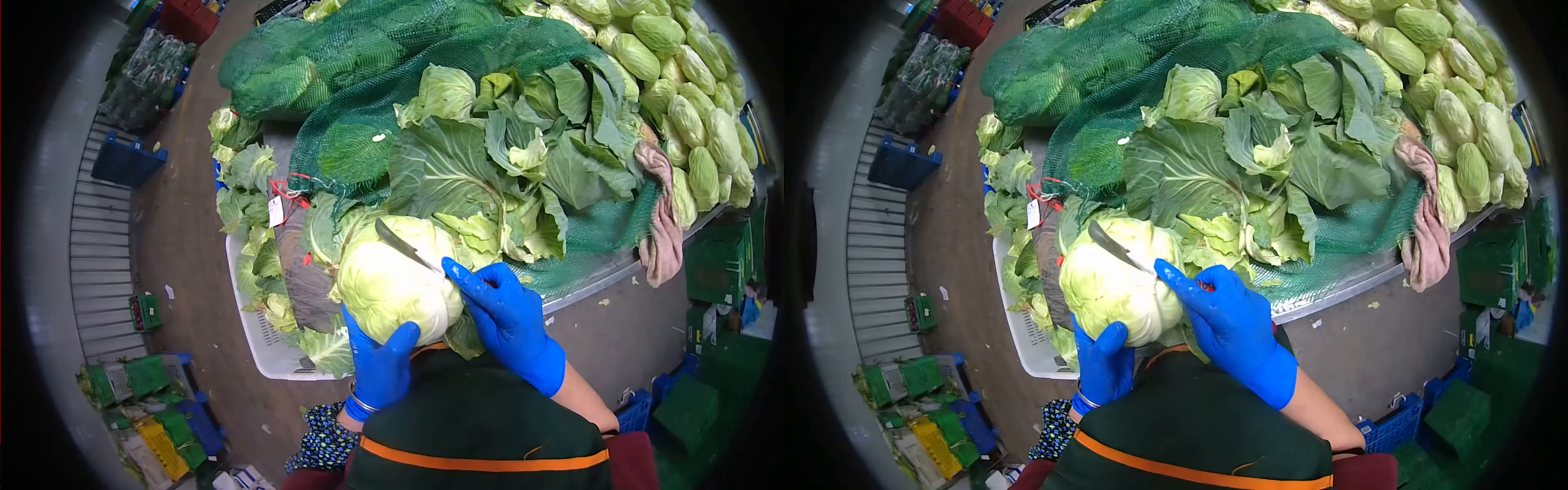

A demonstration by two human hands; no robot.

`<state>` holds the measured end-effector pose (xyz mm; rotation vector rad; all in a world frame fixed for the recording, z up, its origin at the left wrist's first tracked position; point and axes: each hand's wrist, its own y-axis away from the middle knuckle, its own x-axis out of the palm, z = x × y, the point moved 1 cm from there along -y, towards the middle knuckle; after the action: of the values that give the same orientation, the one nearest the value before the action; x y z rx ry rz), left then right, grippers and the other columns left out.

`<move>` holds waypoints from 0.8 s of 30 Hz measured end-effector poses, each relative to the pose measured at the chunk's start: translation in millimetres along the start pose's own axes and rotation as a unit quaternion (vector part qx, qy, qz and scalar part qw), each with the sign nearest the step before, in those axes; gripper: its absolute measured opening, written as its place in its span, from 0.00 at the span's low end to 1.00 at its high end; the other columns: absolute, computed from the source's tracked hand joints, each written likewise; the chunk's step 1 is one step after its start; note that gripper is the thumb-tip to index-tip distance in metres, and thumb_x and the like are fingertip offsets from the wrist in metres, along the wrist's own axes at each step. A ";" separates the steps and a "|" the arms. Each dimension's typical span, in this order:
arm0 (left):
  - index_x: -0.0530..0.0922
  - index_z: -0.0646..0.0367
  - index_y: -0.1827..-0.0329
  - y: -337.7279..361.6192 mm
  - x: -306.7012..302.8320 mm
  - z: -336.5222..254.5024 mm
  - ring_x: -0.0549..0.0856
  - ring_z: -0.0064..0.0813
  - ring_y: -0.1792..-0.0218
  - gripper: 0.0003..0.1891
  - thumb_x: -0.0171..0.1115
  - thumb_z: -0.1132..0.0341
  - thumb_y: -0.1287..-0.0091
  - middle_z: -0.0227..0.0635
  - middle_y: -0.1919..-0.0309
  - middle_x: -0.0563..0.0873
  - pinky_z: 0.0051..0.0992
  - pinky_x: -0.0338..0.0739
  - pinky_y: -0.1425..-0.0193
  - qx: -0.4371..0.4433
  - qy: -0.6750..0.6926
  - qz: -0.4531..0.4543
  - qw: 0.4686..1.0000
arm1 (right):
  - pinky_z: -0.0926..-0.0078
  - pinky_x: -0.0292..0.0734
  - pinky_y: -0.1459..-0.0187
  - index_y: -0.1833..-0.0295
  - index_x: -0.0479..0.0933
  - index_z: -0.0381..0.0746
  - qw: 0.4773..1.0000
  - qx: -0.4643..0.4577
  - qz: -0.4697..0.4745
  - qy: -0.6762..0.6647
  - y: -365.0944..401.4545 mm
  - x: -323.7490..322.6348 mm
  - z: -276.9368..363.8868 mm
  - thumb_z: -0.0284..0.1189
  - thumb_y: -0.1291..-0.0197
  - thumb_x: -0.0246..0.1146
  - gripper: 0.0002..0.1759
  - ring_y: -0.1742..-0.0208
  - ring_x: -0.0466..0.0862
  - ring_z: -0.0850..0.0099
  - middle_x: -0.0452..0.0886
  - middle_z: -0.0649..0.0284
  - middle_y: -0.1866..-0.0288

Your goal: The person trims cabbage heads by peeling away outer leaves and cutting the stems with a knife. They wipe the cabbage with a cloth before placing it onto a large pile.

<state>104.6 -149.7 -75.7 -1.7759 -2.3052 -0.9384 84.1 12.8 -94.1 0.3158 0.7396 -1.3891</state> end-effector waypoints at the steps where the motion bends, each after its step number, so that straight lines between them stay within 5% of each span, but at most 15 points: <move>1: 0.48 0.59 0.32 -3.2 1.0 -0.8 0.71 0.34 0.43 0.41 0.60 0.77 0.50 0.43 0.43 0.68 0.32 0.68 0.40 0.000 0.003 0.001 1.000 | 0.72 0.72 0.74 0.39 0.70 0.56 1.000 -0.001 0.000 0.003 -3.8 -1.4 2.7 0.23 0.50 0.58 0.30 0.72 0.76 0.65 0.70 0.61 0.68; 4: 0.47 0.59 0.32 -7.4 -12.1 4.5 0.69 0.34 0.41 0.44 0.64 0.74 0.51 0.43 0.42 0.66 0.34 0.65 0.37 0.002 -0.026 0.013 1.000 | 0.69 0.72 0.74 0.38 0.69 0.56 0.999 0.029 0.013 -0.025 -18.6 -5.5 2.0 0.23 0.46 0.56 0.29 0.72 0.75 0.62 0.70 0.60 0.70; 7: 0.45 0.59 0.31 0.1 -32.5 19.5 0.67 0.35 0.39 0.47 0.66 0.72 0.52 0.42 0.40 0.64 0.35 0.63 0.36 0.091 -0.188 0.089 0.974 | 0.71 0.70 0.73 0.37 0.67 0.51 0.990 0.097 -0.100 0.030 -32.5 -13.2 -12.9 0.27 0.44 0.58 0.27 0.72 0.74 0.66 0.70 0.62 0.71; 9: 0.44 0.59 0.30 -0.6 -31.7 17.3 0.65 0.35 0.38 0.49 0.68 0.70 0.53 0.41 0.38 0.62 0.35 0.61 0.35 -0.016 -0.083 0.096 0.992 | 0.75 0.68 0.74 0.35 0.64 0.44 0.960 0.180 -0.081 -0.199 -31.4 -16.5 -2.8 0.34 0.45 0.62 0.31 0.73 0.72 0.73 0.70 0.66 0.70; 11: 0.44 0.58 0.30 -10.1 -38.2 7.9 0.64 0.36 0.37 0.52 0.70 0.67 0.56 0.41 0.37 0.61 0.36 0.61 0.34 -0.026 -0.046 0.108 0.993 | 0.81 0.65 0.73 0.40 0.68 0.36 0.961 0.174 -0.088 -0.198 -34.1 -11.4 -8.0 0.38 0.48 0.65 0.31 0.76 0.69 0.79 0.69 0.69 0.72; 15: 0.47 0.53 0.30 -25.6 -60.2 -0.5 0.66 0.42 0.37 0.53 0.71 0.56 0.58 0.42 0.36 0.62 0.40 0.63 0.34 -0.068 -0.001 0.112 0.991 | 0.84 0.65 0.81 0.62 0.76 0.36 0.848 0.382 -0.061 -0.362 -56.9 -13.0 -45.0 0.35 0.47 0.63 0.13 0.82 0.69 0.82 0.70 0.72 0.77; 18: 0.51 0.53 0.30 -40.8 -71.6 1.8 0.67 0.43 0.38 0.49 0.63 0.42 0.54 0.44 0.35 0.62 0.43 0.62 0.34 -0.047 0.203 0.235 0.949 | 0.83 0.65 0.84 0.63 0.75 0.38 0.816 0.379 -0.085 -0.427 -64.4 -15.1 -40.3 0.34 0.48 0.63 0.11 0.83 0.70 0.81 0.73 0.70 0.75; 21: 0.52 0.54 0.31 -46.3 -62.5 -2.0 0.64 0.45 0.36 0.47 0.59 0.42 0.53 0.45 0.35 0.60 0.44 0.58 0.32 -0.004 0.190 0.127 0.973 | 0.85 0.67 0.79 0.55 0.74 0.35 0.844 0.363 -0.129 -0.373 -69.4 -18.9 -47.8 0.32 0.49 0.64 0.17 0.78 0.72 0.83 0.75 0.69 0.72; 23: 0.53 0.56 0.31 -54.2 -51.8 -5.0 0.62 0.47 0.35 0.46 0.55 0.41 0.52 0.47 0.34 0.60 0.45 0.55 0.31 0.017 0.183 0.060 0.981 | 0.85 0.72 0.67 0.44 0.67 0.34 0.902 0.226 -0.230 -0.286 -68.2 -9.9 -55.1 0.31 0.49 0.65 0.27 0.69 0.74 0.81 0.75 0.64 0.62; 24: 0.54 0.56 0.31 -59.1 -46.1 -6.5 0.61 0.47 0.34 0.46 0.54 0.41 0.52 0.47 0.34 0.59 0.45 0.54 0.31 0.024 0.181 0.030 0.983 | 0.83 0.71 0.61 0.40 0.63 0.33 0.901 0.238 -0.169 -0.321 -67.2 -16.3 -32.2 0.30 0.49 0.66 0.32 0.62 0.74 0.79 0.74 0.62 0.56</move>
<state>64.4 -200.3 -114.2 -1.4990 -2.0190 -1.0823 10.5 32.5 -93.0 0.0869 -0.1129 -1.8644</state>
